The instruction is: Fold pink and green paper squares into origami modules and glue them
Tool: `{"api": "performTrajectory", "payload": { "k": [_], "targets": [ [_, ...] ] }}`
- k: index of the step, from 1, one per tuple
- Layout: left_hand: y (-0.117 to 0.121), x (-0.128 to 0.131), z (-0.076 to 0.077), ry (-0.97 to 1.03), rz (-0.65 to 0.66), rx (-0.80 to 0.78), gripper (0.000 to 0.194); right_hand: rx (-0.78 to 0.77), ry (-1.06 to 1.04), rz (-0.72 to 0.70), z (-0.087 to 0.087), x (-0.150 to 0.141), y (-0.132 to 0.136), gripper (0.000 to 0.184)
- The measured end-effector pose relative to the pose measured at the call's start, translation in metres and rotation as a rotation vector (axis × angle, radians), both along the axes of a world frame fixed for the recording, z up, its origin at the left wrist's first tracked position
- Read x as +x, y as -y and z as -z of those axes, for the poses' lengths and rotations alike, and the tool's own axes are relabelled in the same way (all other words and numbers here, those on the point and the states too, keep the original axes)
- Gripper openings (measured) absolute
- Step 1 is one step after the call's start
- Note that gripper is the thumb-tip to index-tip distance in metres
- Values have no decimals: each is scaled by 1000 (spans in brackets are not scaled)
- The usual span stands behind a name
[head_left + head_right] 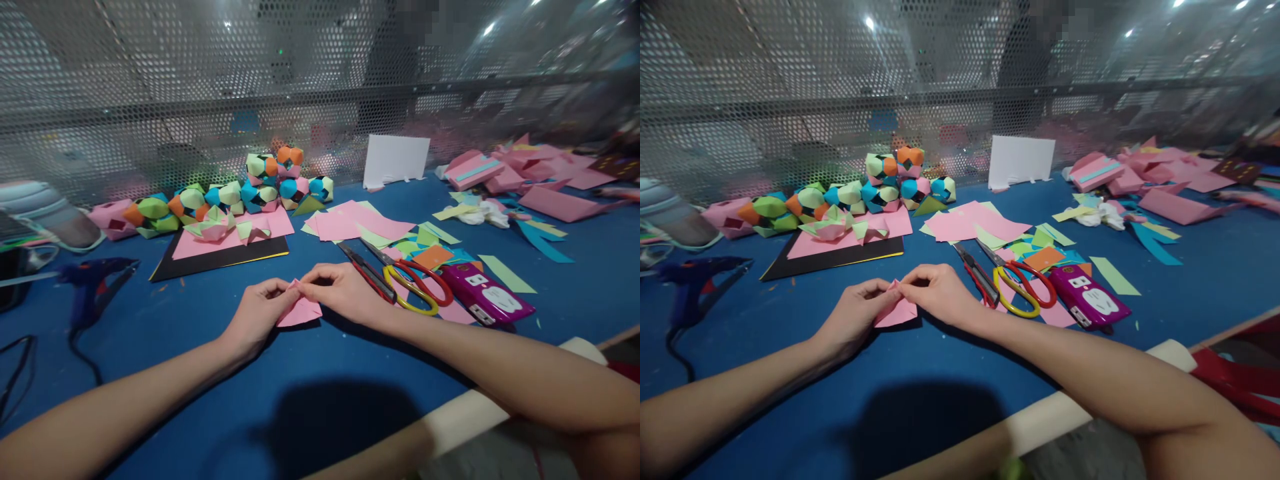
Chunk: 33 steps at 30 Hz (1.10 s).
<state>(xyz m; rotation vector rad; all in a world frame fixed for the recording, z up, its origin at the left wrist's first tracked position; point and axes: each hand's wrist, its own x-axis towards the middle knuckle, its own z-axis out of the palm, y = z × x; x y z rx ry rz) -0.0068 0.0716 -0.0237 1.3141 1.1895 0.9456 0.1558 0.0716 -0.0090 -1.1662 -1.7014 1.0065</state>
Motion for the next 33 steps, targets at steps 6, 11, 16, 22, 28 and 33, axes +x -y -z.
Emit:
{"api": "performTrajectory", "payload": {
  "k": [6, 11, 16, 22, 28, 33],
  "targets": [
    [2, 3, -5, -54, 16, 5, 27, 115, 43, -9, 0, 0, 0, 15],
    [3, 3, -6, -78, 15, 25, 26, 109, 24, -32, 2, -1, 0, 15],
    [3, 2, -5, -130, 29, 77, 25, 223, 47, -52, 6, -2, -1, 8],
    [3, 3, -5, -160, 63, 85, 24, 452, 164, -108, 13, -1, -2, 16],
    [2, 2, -3, -75, 4, 119, 30, 303, 156, -86, 1, 1, -3, 21],
    [1, 0, -4, -39, -81, 136, 25, 150, 280, -25, 0, 0, 0, 14]
  ]
}}
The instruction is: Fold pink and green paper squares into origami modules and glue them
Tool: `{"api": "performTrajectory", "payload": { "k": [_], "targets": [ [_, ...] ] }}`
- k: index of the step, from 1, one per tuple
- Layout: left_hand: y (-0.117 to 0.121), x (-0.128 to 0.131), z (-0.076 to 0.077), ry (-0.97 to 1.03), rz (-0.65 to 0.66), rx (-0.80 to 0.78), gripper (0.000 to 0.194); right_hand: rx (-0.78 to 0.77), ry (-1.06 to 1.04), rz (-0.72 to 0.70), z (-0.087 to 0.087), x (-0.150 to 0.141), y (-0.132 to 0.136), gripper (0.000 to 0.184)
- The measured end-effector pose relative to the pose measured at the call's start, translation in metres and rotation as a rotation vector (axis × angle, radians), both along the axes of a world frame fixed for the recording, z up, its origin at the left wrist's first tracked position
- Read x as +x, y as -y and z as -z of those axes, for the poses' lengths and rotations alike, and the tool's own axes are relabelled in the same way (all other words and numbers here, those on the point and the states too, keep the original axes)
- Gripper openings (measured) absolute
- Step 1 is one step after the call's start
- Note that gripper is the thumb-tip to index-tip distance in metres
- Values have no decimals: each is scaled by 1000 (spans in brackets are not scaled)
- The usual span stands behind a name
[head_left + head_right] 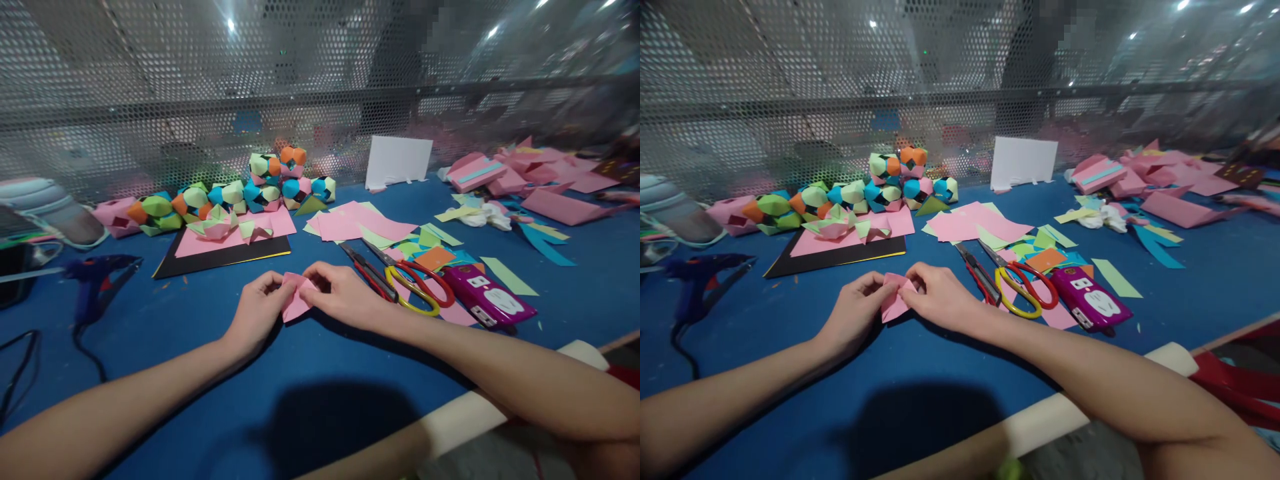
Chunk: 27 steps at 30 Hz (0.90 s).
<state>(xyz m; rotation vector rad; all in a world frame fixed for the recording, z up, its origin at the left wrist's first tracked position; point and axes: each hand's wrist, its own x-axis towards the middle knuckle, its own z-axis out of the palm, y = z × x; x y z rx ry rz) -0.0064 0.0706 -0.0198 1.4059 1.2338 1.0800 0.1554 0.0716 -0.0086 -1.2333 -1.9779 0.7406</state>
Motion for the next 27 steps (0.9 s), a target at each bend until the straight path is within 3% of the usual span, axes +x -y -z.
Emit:
{"api": "performTrajectory", "payload": {
  "k": [4, 12, 18, 23, 27],
  "targets": [
    [0, 0, -1, 21, 16, 2, 19, 115, 36, -3, 7, 0, 0, 11],
    [-3, -4, 1, -65, 43, 50, 29, 220, 83, -30, 10, 5, -5, 12],
    [-2, -2, 3, 86, 55, -31, 35, 202, 79, 11, 5, 6, -5, 13],
    [-1, -2, -1, -80, 15, 28, 24, 179, 40, 8, 4, 6, -4, 13],
    [-1, -2, -1, -137, 60, 65, 24, 219, -17, -34, 6, 6, -4, 17]
  ]
}}
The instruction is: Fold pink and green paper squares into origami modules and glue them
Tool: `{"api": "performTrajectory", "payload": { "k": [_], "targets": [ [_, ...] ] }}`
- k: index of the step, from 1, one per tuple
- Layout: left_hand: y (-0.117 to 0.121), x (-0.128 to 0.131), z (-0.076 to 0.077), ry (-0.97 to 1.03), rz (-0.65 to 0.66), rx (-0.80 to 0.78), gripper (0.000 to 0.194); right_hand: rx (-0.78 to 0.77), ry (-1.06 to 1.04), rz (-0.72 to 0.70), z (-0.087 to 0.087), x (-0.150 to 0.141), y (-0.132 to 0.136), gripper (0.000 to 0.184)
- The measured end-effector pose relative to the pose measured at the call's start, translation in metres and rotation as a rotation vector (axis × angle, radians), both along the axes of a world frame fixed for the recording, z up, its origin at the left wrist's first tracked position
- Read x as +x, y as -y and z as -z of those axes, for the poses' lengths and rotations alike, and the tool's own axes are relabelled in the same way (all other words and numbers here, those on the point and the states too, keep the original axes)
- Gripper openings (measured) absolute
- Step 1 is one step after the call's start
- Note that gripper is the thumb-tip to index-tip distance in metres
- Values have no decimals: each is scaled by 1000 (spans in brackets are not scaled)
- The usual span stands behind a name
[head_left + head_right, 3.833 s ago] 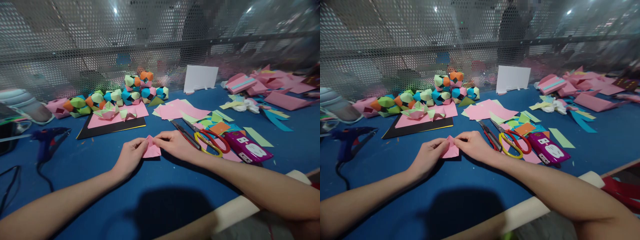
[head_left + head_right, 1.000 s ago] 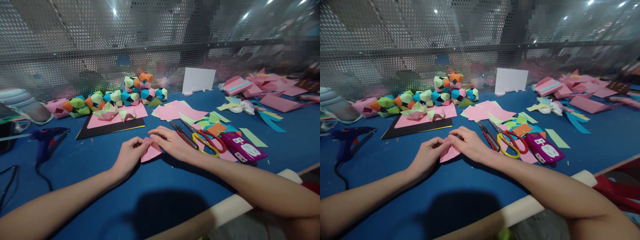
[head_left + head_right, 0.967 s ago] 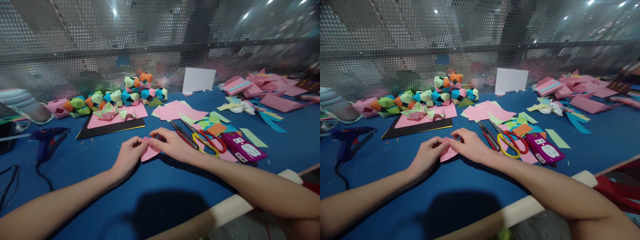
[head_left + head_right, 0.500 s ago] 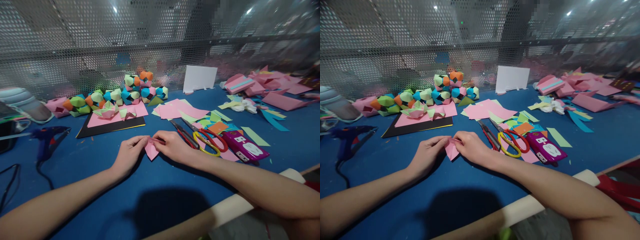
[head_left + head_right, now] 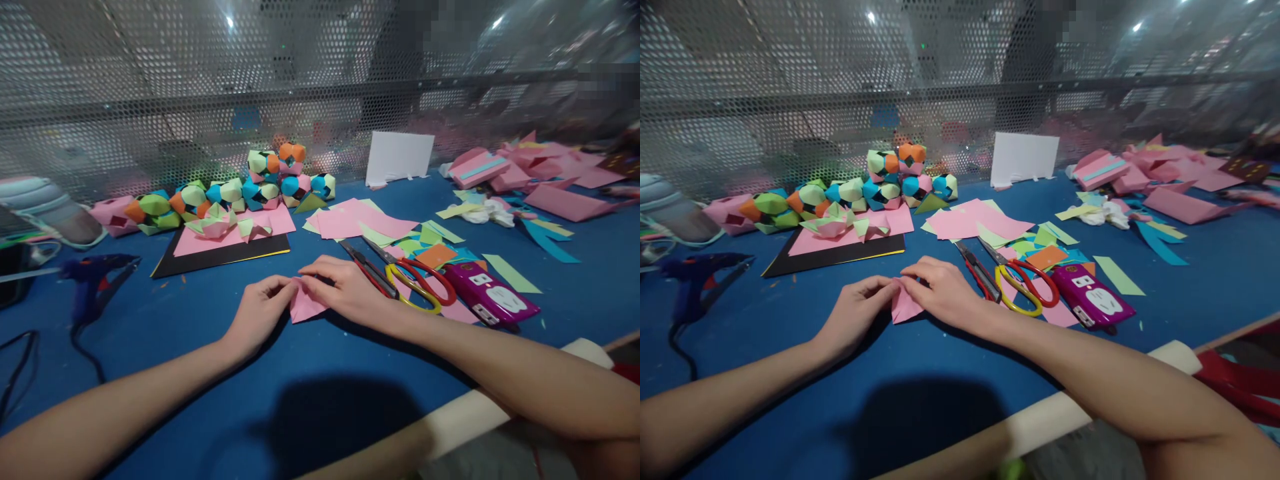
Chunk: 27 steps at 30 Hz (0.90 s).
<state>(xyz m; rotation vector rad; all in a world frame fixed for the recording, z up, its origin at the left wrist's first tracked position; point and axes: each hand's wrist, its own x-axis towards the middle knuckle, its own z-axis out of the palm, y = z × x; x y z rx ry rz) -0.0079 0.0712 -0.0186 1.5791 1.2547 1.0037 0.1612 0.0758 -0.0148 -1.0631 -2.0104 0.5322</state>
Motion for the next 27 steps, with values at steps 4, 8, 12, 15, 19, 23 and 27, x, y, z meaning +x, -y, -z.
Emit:
{"api": "performTrajectory", "payload": {
  "k": [4, 8, 12, 15, 19, 23, 27],
  "targets": [
    [1, 0, 0, -11, 28, 7, 23, -43, -45, -12, -2, -1, 3, 17],
    [2, 0, -1, -3, 36, 13, 22, -119, -104, 16, -6, -2, 5, 15],
    [3, 0, -2, -3, 41, 9, 24, -194, -165, 10, -6, -2, 4, 14],
    [3, 0, -3, 4, 40, -7, 25, -225, -191, -6, -5, -2, 3, 14],
    [3, 0, -2, 9, 50, -35, 28, -235, -194, -19, -5, -2, 3, 13],
    [3, 0, -1, 18, 50, -64, 29, -202, -166, -27, -3, -2, 3, 12],
    [2, 0, 1, 9, 53, -56, 28, -180, -149, -17, -3, -2, 5, 11]
  ]
}}
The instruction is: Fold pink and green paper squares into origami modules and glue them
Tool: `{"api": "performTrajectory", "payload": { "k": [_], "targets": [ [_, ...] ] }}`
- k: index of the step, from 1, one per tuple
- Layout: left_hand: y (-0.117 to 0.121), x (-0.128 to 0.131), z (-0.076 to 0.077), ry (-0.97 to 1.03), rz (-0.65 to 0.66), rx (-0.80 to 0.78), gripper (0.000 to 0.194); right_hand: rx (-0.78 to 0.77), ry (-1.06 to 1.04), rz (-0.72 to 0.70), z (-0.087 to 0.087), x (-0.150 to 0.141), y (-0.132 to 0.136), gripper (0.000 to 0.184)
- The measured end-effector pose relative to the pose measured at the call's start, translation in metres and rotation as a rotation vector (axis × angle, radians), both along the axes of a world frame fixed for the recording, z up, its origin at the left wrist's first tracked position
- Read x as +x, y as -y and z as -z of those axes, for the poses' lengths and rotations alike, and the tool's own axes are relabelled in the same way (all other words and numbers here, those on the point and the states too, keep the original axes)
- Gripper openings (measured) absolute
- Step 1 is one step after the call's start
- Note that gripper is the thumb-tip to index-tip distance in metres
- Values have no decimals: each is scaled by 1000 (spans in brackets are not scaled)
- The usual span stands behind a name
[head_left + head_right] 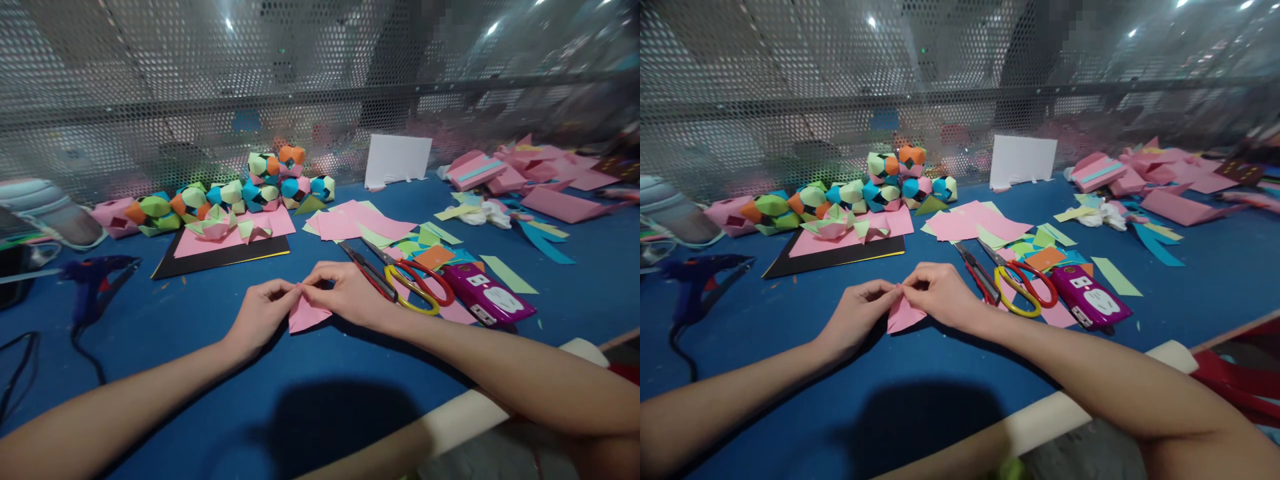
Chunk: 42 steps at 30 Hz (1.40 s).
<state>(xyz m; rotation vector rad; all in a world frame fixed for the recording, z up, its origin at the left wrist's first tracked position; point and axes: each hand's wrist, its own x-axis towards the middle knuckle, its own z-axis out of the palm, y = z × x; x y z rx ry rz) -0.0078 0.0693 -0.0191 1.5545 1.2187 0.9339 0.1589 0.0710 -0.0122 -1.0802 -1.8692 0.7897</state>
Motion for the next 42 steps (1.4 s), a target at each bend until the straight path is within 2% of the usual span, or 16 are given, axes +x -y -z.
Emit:
{"api": "performTrajectory", "payload": {
  "k": [5, 12, 16, 21, 26, 32, 38, 42],
  "targets": [
    [-1, 0, 1, -18, -11, 30, 25, -31, -24, -11, -4, -1, 1, 11],
    [-1, 0, 1, -14, -2, 29, 19, -176, -100, 5, -2, -3, 1, 7],
    [0, 1, -1, -20, 0, 26, 17, -158, -115, -9, -1, -4, 0, 5],
    [0, 1, 0, -23, 9, 23, 17, -181, -102, -50, -4, -2, 0, 11],
    [-1, 0, 1, -44, 27, 22, 17, -142, -65, -49, -5, -2, 1, 10],
    [2, 1, 1, -66, -17, 40, 16, -55, -51, -68, -2, -3, 2, 8],
    [5, 1, 2, -131, 37, 110, 15, 66, 19, -30, 3, -6, 2, 14],
    [3, 1, 1, -95, 6, 105, 21, 23, 14, -50, -3, -3, 1, 14]
  ]
}}
